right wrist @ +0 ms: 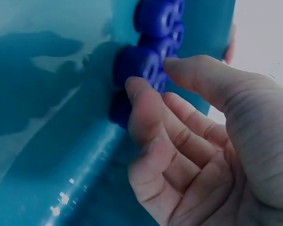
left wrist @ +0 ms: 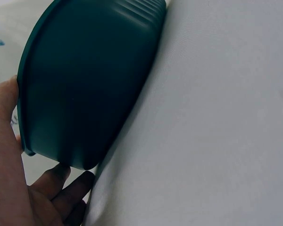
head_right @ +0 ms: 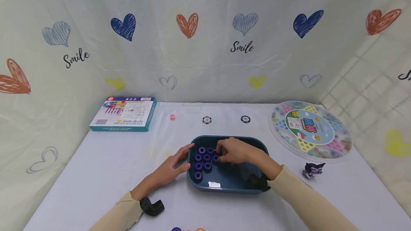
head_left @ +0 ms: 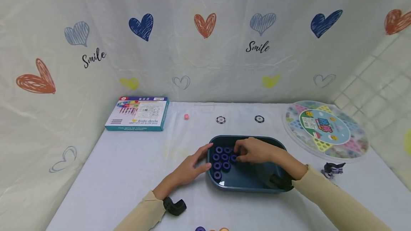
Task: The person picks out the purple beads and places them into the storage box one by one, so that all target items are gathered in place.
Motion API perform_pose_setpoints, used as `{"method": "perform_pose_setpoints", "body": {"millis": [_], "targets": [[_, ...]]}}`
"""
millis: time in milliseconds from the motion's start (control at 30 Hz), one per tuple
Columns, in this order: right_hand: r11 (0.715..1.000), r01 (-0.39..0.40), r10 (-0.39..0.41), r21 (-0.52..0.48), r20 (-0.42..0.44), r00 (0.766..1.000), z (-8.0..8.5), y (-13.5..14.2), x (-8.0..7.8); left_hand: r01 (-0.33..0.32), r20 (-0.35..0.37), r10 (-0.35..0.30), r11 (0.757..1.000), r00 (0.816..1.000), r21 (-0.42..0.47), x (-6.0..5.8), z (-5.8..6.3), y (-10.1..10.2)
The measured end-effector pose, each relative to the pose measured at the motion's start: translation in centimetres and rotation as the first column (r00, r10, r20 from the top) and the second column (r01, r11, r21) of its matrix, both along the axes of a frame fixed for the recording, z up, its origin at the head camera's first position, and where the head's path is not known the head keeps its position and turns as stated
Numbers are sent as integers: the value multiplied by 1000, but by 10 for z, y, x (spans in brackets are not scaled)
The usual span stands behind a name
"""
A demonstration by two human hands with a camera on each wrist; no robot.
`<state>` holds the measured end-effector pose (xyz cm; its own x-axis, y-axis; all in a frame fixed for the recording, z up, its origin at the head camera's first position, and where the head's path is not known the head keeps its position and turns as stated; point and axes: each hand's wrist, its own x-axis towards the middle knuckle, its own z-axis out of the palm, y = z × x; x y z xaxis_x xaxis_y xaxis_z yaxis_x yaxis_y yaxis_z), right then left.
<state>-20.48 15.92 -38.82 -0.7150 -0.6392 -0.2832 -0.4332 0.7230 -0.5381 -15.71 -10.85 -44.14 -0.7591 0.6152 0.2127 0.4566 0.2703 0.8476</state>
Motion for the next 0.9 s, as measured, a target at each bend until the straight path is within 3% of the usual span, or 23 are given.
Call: {"method": "perform_pose_setpoints", "body": {"millis": [333, 667, 733, 900], "targets": [[998, 24, -21, 66, -54, 998, 18, 2, 18, 12, 6, -12, 1000, 1000, 18, -1, -2, 0], [998, -55, 57, 16, -201, 978, 27, -16, 61, 7, 13, -7, 1000, 1000, 18, -1, -5, -1], [997, -74, 76, 17, -216, 973, 28, -22, 70, 5, 8, -5, 1000, 1000, 22, -2, -7, -1], [991, -130, 125, 1, -277, 953, 24, -39, 90, -2, -16, 3, 1000, 1000, 14, -12, -28, 0]]}}
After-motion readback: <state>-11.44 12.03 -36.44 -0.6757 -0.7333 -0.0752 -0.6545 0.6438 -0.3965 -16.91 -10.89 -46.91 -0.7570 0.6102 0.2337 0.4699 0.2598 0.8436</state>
